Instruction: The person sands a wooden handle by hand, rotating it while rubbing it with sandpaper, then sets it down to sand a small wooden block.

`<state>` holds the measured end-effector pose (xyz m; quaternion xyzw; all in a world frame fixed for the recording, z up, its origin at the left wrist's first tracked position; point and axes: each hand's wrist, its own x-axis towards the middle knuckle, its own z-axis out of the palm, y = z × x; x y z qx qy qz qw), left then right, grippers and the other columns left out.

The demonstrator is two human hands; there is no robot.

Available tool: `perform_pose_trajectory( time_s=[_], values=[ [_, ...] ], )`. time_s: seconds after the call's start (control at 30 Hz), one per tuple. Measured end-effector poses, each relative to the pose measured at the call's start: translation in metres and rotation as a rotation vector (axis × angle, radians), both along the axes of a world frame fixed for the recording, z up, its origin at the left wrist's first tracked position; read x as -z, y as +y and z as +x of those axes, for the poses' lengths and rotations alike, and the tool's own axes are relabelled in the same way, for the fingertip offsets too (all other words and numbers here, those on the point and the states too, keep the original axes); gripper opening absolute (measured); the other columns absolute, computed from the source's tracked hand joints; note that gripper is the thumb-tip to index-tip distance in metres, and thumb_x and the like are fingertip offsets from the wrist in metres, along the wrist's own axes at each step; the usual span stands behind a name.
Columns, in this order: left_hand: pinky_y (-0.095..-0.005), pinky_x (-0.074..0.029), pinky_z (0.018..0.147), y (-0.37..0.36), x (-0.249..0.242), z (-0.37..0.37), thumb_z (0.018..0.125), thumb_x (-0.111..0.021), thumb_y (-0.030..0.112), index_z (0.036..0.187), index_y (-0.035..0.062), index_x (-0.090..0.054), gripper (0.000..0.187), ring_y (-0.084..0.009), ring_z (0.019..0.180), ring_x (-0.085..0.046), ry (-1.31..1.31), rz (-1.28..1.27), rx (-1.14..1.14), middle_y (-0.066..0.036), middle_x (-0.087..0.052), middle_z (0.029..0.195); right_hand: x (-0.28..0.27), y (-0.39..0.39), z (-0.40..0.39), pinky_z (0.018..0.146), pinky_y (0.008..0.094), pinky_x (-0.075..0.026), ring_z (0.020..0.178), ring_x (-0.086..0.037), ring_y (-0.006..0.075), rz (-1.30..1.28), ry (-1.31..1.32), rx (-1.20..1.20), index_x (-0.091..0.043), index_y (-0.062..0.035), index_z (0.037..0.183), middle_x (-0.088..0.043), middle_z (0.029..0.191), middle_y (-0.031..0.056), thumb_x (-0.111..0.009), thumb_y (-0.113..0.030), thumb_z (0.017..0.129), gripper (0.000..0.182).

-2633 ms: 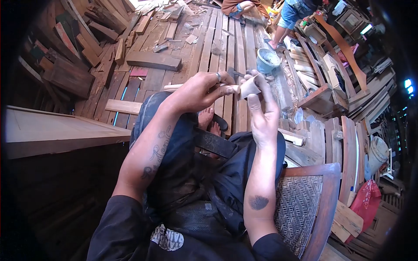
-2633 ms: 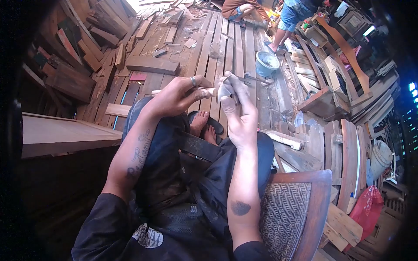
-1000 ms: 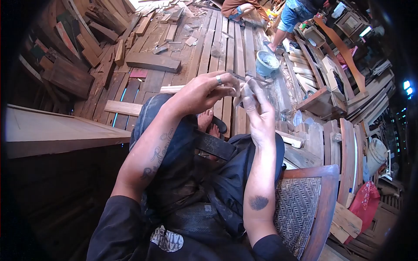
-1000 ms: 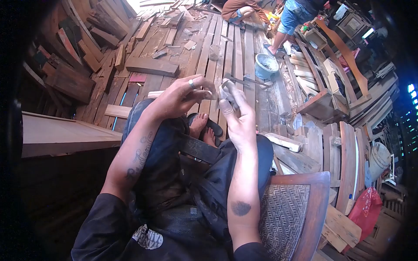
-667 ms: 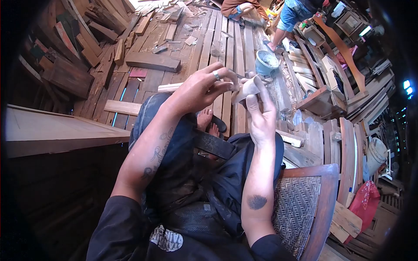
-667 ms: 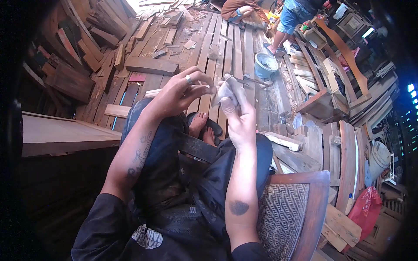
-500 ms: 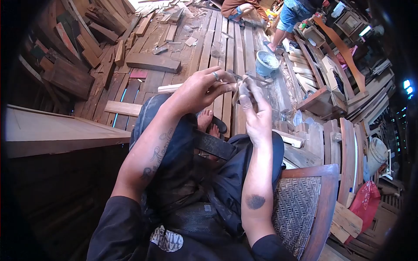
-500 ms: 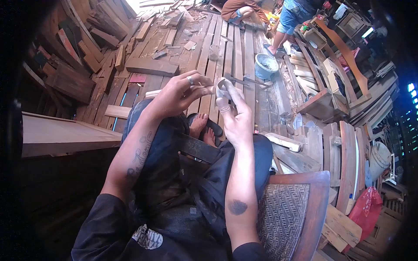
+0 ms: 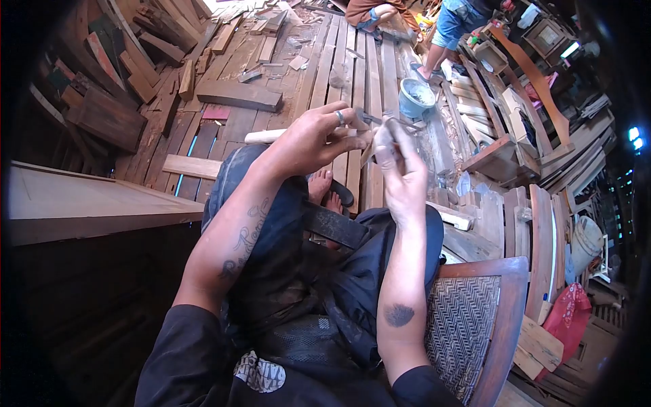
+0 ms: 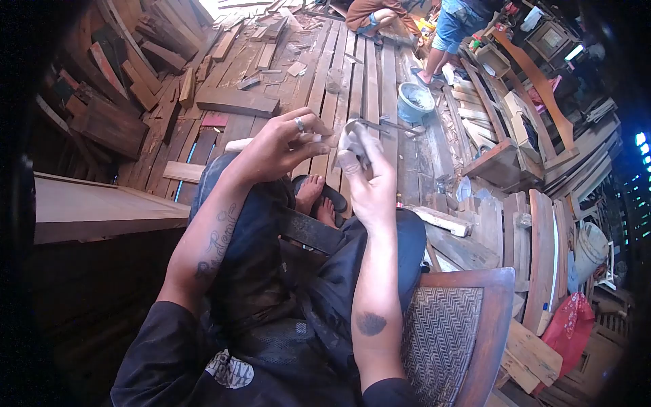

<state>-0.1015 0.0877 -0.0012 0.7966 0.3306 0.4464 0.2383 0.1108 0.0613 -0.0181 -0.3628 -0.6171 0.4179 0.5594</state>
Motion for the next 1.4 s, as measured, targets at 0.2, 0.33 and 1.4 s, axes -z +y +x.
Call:
perform_pose_trajectory(
  time_s=[0.2, 0.33, 1.4],
  values=[
    [-0.0373, -0.053, 0.075, 0.002, 0.000, -0.003, 0.091, -0.076, 0.012, 0.110, 0.0005, -0.068, 0.023, -0.0269, 0.085, -0.067, 0.014, 0.012, 0.038, -0.014, -0.065, 0.098, 0.002, 0.004, 0.002, 0.106, 0.0307, -0.046, 0.119, -0.062, 0.0166, 0.001, -0.135, -0.022, -0.052, 0.0033, 0.148, -0.067, 0.129, 0.0112, -0.072, -0.026, 0.100, 0.060],
    [-0.0366, -0.053, 0.076, 0.000, 0.000, 0.000, 0.092, -0.076, 0.013, 0.111, 0.0007, -0.068, 0.024, -0.0267, 0.085, -0.067, 0.000, 0.029, 0.040, -0.014, -0.065, 0.098, -0.010, -0.003, 0.004, 0.106, 0.0316, -0.046, 0.120, -0.061, 0.0165, -0.080, 0.232, -0.157, -0.054, 0.0023, 0.146, -0.065, 0.129, 0.0085, -0.071, -0.023, 0.101, 0.055],
    [-0.0352, -0.052, 0.076, -0.001, -0.001, 0.000, 0.094, -0.076, 0.017, 0.106, -0.0013, -0.067, 0.023, -0.0229, 0.086, -0.066, -0.051, -0.029, 0.051, -0.012, -0.065, 0.096, -0.008, -0.004, -0.002, 0.106, 0.0326, -0.046, 0.122, -0.060, 0.0184, -0.094, 0.228, -0.129, -0.052, 0.0026, 0.146, -0.065, 0.131, 0.0130, -0.071, -0.019, 0.101, 0.054]
  ],
)
